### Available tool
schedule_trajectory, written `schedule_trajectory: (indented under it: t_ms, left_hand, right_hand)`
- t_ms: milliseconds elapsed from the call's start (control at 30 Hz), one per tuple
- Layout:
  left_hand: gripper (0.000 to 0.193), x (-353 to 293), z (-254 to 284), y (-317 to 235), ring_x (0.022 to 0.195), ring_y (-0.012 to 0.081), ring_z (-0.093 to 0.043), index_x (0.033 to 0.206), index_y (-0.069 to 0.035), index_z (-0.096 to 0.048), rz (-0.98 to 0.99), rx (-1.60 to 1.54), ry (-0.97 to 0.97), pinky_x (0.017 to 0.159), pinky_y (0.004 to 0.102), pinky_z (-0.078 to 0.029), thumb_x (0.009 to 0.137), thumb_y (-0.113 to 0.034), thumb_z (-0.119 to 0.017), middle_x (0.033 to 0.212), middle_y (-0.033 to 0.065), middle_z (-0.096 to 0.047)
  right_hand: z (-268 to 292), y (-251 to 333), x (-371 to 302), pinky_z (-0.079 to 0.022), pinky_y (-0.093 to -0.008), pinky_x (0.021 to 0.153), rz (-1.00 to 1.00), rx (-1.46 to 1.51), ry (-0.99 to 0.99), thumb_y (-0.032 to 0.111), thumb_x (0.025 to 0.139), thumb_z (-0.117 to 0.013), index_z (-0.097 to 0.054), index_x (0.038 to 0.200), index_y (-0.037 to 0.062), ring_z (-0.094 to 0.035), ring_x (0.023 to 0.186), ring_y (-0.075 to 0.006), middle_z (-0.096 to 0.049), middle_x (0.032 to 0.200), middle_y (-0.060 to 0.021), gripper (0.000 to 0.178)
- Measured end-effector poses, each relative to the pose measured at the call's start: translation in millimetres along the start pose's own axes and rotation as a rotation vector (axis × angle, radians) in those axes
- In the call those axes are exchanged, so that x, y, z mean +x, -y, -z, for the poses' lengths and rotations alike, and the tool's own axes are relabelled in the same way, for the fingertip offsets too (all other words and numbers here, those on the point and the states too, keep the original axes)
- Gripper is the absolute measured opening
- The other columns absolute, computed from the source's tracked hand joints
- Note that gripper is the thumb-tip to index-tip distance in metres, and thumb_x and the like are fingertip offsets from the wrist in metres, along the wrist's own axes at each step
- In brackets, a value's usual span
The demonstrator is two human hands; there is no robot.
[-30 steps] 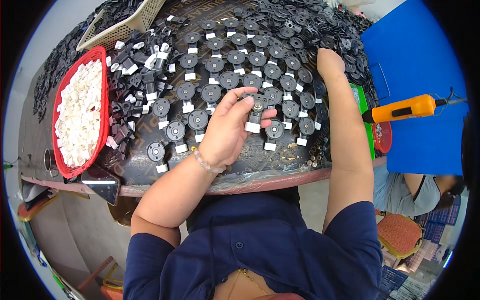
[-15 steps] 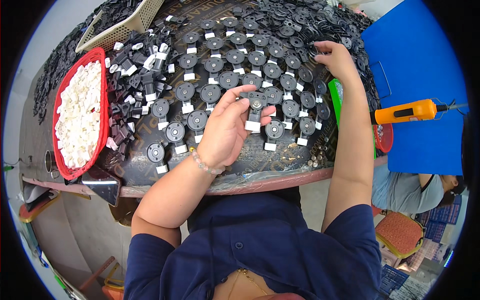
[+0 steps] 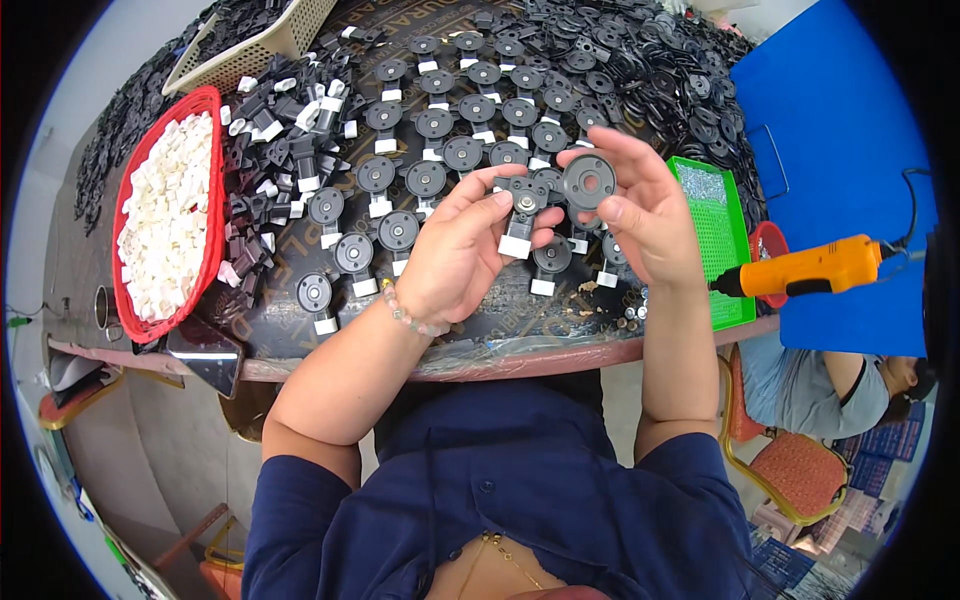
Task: Manually assembling small black and white plastic components at a factory workstation.
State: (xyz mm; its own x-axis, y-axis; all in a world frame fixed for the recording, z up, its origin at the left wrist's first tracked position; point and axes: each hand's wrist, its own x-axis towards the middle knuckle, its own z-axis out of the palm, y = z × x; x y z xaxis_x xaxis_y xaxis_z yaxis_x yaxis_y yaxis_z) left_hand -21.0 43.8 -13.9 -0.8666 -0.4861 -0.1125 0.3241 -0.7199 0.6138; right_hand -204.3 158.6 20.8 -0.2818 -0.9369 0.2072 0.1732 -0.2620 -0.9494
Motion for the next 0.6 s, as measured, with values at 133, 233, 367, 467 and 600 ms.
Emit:
schedule_trajectory:
  t_ms: [133, 233, 367, 467, 600]
  left_hand:
    - [0.032, 0, -2, 0, 0.110, 0.0290, -0.069, 0.134, 0.001, -0.049, 0.012, -0.017, 0.012, 0.095, 0.0402, -0.058, 0.104, -0.011, -0.050, 0.121, 0.0184, -0.065]
    - [0.032, 0, 0, 1, 0.109, 0.0288, -0.069, 0.134, 0.001, -0.049, 0.022, -0.016, 0.031, 0.094, 0.0388, -0.059, 0.104, -0.011, -0.051, 0.122, 0.0189, -0.065]
    - [0.031, 0, 0, 2, 0.110, 0.0290, -0.069, 0.134, 0.000, -0.049, 0.037, -0.018, 0.029, 0.093, 0.0388, -0.059, 0.105, -0.011, -0.052, 0.123, 0.0186, -0.065]
    - [0.030, 0, 1, 4, 0.111, 0.0290, -0.069, 0.132, -0.001, -0.049, 0.040, -0.026, 0.015, 0.093, 0.0387, -0.059, 0.104, -0.011, -0.052, 0.124, 0.0179, -0.065]
    - [0.029, 0, -1, 5, 0.113, 0.0293, -0.068, 0.133, 0.000, -0.051, 0.036, -0.022, 0.004, 0.096, 0.0406, -0.058, 0.106, -0.011, -0.049, 0.123, 0.0176, -0.065]
  right_hand:
    - [-5, -12, -9, -0.056, -0.0325, 0.091, 0.118, -0.148, -0.068, 0.002, 0.090, -0.069, -0.053, 0.136, -0.0010, -0.064, 0.115, -0.0208, -0.060, 0.137, -0.0205, 0.048]
    - [-8, -16, -10, -0.055, -0.0290, 0.087, 0.110, -0.199, -0.111, -0.008, 0.090, -0.061, -0.055, 0.133, -0.0024, -0.065, 0.110, -0.0177, -0.058, 0.139, -0.0193, 0.043]
    - [-9, -18, -10, -0.054, -0.0248, 0.081, 0.138, -0.263, -0.223, -0.014, 0.091, -0.057, -0.061, 0.129, -0.0038, -0.064, 0.105, -0.0131, -0.055, 0.138, -0.0107, 0.039]
    - [-11, -21, -11, -0.054, -0.0237, 0.081, 0.096, -0.117, -0.297, -0.015, 0.090, -0.057, -0.066, 0.123, -0.0044, -0.064, 0.103, -0.0123, -0.054, 0.137, -0.0107, 0.036]
    - [-2, -29, -14, -0.055, -0.0243, 0.080, 0.172, -0.244, -0.268, -0.015, 0.088, -0.061, -0.069, 0.116, -0.0059, -0.064, 0.100, -0.0133, -0.054, 0.134, -0.0115, 0.031]
